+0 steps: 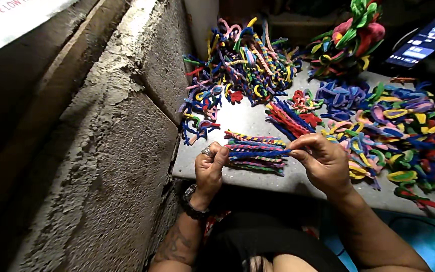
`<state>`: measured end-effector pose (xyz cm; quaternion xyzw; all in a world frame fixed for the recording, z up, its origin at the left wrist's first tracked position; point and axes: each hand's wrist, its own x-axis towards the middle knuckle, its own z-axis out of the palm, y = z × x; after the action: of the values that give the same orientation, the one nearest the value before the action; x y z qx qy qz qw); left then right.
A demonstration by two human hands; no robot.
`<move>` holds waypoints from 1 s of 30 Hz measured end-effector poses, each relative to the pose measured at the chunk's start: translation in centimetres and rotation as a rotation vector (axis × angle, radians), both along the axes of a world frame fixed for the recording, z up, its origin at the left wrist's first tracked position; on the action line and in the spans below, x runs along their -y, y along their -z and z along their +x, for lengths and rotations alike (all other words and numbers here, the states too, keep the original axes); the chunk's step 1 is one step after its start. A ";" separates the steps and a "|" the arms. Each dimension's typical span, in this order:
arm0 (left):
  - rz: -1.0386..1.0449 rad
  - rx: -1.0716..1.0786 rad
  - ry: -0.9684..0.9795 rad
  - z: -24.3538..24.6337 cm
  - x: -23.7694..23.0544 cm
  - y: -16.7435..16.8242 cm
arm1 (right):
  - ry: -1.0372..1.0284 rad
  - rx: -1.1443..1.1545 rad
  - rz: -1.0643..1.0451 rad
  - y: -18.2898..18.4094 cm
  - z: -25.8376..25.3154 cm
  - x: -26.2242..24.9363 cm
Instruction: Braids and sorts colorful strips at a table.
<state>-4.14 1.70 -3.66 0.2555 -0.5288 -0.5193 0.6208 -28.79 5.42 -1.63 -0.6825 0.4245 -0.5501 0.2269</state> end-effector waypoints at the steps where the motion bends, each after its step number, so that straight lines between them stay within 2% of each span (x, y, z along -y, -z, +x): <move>1: 0.007 -0.001 0.000 0.0 0.0 0.0 | 0.002 -0.006 -0.001 0.1 0.0 0.0; 13: 0.135 0.002 -0.021 0.0 -0.1 0.0 | 0.011 -0.069 -0.041 0.4 0.2 0.3; 30: 0.079 0.038 0.003 0.0 0.0 0.4 | 0.046 -0.209 -0.083 1.0 0.7 0.2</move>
<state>-4.11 1.70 -4.05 0.2891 -0.5198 -0.5358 0.5993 -28.10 5.21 -2.66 -0.7349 0.4383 -0.4981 0.1405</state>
